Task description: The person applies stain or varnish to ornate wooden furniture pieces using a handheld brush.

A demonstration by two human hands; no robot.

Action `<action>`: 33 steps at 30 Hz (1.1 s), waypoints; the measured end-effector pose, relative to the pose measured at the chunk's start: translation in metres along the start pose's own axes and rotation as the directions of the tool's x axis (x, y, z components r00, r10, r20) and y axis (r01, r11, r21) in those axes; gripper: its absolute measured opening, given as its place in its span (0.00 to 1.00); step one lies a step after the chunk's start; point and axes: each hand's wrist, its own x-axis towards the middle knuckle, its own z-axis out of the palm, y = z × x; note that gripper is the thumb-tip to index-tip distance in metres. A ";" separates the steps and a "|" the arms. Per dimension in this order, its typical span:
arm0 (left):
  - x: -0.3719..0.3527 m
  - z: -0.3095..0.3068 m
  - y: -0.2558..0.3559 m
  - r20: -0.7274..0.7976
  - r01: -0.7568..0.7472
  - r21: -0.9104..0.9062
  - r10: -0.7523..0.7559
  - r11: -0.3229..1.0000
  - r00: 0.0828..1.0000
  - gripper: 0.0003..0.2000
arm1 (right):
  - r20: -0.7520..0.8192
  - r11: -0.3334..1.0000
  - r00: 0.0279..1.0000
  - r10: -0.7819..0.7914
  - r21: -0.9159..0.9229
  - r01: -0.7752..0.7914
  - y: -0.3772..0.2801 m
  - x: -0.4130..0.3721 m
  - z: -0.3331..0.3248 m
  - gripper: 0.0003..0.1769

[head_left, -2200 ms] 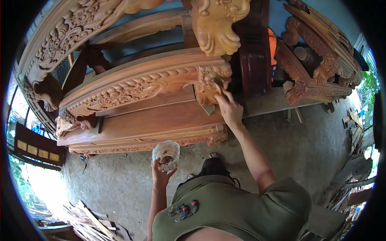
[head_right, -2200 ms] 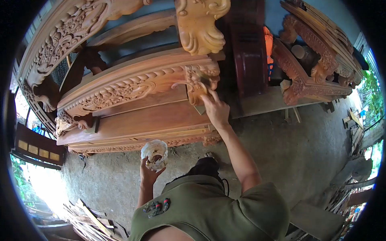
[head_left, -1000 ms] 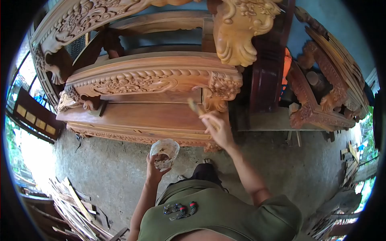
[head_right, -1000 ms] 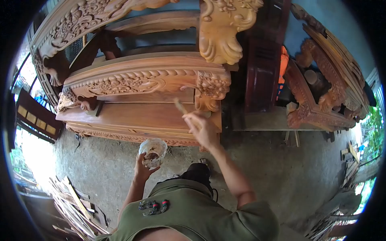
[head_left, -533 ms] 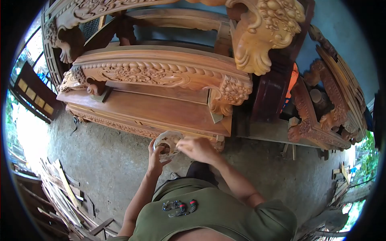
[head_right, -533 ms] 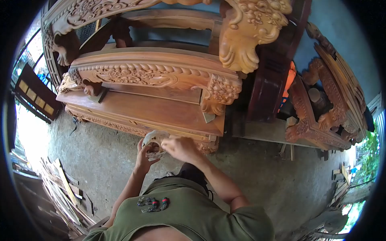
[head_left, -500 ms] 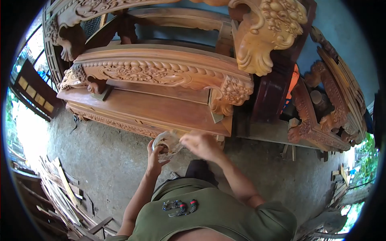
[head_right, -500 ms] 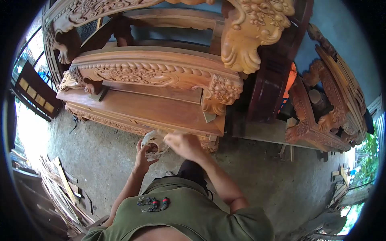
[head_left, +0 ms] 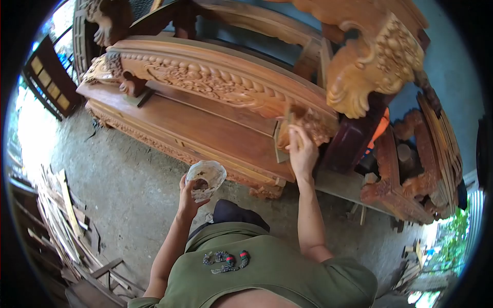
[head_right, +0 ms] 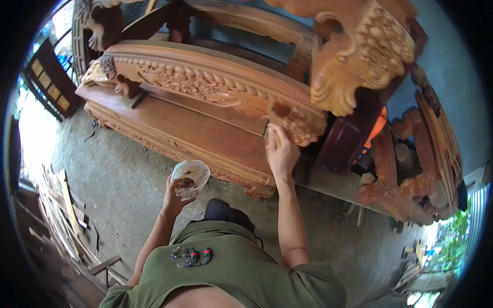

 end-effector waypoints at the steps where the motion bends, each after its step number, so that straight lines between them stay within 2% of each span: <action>1: -0.003 0.000 0.005 -0.023 -0.007 -0.013 0.007 1.000 1.000 0.37 | -0.055 0.997 0.998 0.003 0.077 0.001 -0.006 0.003 -0.001 0.07; 2: -0.007 0.001 0.011 -0.023 -0.019 -0.014 0.018 1.000 1.000 0.37 | -0.136 0.998 0.991 -0.012 0.066 0.021 -0.013 0.008 -0.005 0.07; 3: -0.011 0.000 0.016 -0.020 -0.027 -0.009 0.027 1.000 0.999 0.36 | -0.227 0.987 0.961 -0.158 -0.065 0.147 -0.009 0.015 -0.006 0.08; 4: -0.014 -0.001 0.020 -0.074 -0.032 -0.018 0.031 0.999 0.997 0.37 | -0.183 0.988 0.972 -0.149 -0.064 0.140 0.000 0.017 -0.004 0.08; 6: -0.008 -0.012 0.021 -0.076 -0.030 -0.016 0.029 0.999 0.997 0.37 | -0.153 0.990 0.979 -0.137 -0.065 0.129 0.009 0.014 0.001 0.08; 8: 0.003 -0.020 0.025 -0.099 -0.051 -0.007 0.050 0.999 0.994 0.37 | 0.038 0.898 0.985 -0.171 -0.406 0.172 0.011 0.005 0.002 0.05; 9: 0.006 -0.020 0.029 -0.105 -0.049 -0.007 0.048 0.999 0.993 0.37 | 0.043 0.899 0.985 -0.169 -0.402 0.172 0.007 0.008 0.002 0.05; 11: 0.012 -0.018 0.031 -0.134 -0.025 0.005 0.025 1.000 0.991 0.36 | 0.176 0.928 0.984 -0.027 -0.360 0.090 -0.002 0.003 -0.005 0.04; 12: 0.014 -0.012 0.034 -0.098 -0.010 0.024 0.012 1.000 0.995 0.36 | 0.067 0.946 0.992 -0.107 -0.301 0.122 -0.009 0.009 -0.002 0.05; 13: 0.018 -0.007 0.035 -0.094 0.000 0.036 0.003 0.999 0.996 0.36 | 0.064 0.945 0.994 -0.093 -0.308 0.108 -0.020 0.017 -0.001 0.05; 15: 0.026 0.004 0.036 -0.023 0.012 0.013 -0.012 1.000 1.000 0.35 | 0.003 0.955 0.961 -0.278 -0.104 0.276 -0.041 0.032 0.001 0.07; 16: 0.031 0.011 0.037 -0.015 0.026 0.031 -0.026 0.999 1.000 0.35 | -0.009 0.943 0.945 -0.327 -0.075 0.326 -0.042 0.037 0.005 0.08; 17: 0.035 0.018 0.039 0.029 0.029 0.025 -0.029 0.999 0.999 0.35 | -0.014 0.947 0.950 -0.313 -0.085 0.311 -0.035 0.034 0.006 0.08; 18: 0.040 0.024 0.041 0.072 0.026 0.012 -0.027 1.000 0.997 0.34 | -0.015 0.969 0.972 -0.235 -0.089 0.232 -0.023 0.030 0.011 0.08; 19: 0.043 0.030 0.043 0.074 0.024 0.011 -0.024 1.000 0.997 0.34 | -0.014 0.983 0.987 -0.163 -0.087 0.161 -0.010 0.026 0.016 0.08; 20: 0.045 0.036 0.044 0.087 0.025 0.001 -0.025 1.000 0.996 0.34 | -0.024 0.976 0.990 -0.141 -0.172 0.135 0.002 0.019 0.013 0.07; 21: 0.047 0.039 0.046 0.093 0.026 -0.009 -0.025 1.000 0.995 0.33 | -0.018 0.977 0.989 -0.149 -0.160 0.144 0.008 0.013 0.002 0.07; 23: 0.047 0.043 0.049 0.075 0.015 -0.017 -0.014 1.000 0.997 0.33 | 0.052 0.978 0.998 0.019 -0.211 -0.007 0.010 0.005 -0.011 0.06; 24: 0.045 0.047 0.052 0.059 0.016 0.010 -0.016 1.000 0.998 0.33 | 0.052 0.980 0.998 0.027 -0.197 -0.017 0.002 0.010 -0.010 0.06; 26: 0.050 0.042 0.050 0.037 0.053 0.022 -0.054 0.998 0.998 0.33 | 0.064 0.997 0.997 0.045 0.061 -0.049 -0.013 0.016 -0.016 0.06; 27: 0.050 0.042 0.051 0.048 0.061 0.045 -0.063 0.997 0.997 0.33 | 0.048 0.996 0.997 0.065 0.054 -0.068 -0.017 0.019 -0.007 0.06; 29: 0.052 0.045 0.054 -0.008 0.113 0.037 -0.112 0.993 0.994 0.30 | -0.025 0.972 0.991 -0.134 0.190 0.136 -0.024 0.030 0.017 0.07; 30: 0.056 0.043 0.056 0.014 0.138 0.044 -0.139 0.989 0.990 0.31 | -0.040 0.976 0.992 -0.116 0.182 0.121 -0.020 0.031 0.020 0.07; 32: 0.065 0.037 0.057 0.049 0.130 0.043 -0.132 0.991 0.990 0.31 | 0.033 0.931 0.995 0.093 0.353 -0.099 -0.013 0.025 0.033 0.07; 33: 0.070 0.037 0.061 0.085 0.118 0.015 -0.119 0.993 0.989 0.32 | -0.071 0.922 0.989 0.128 0.376 -0.093 -0.005 0.017 0.037 0.07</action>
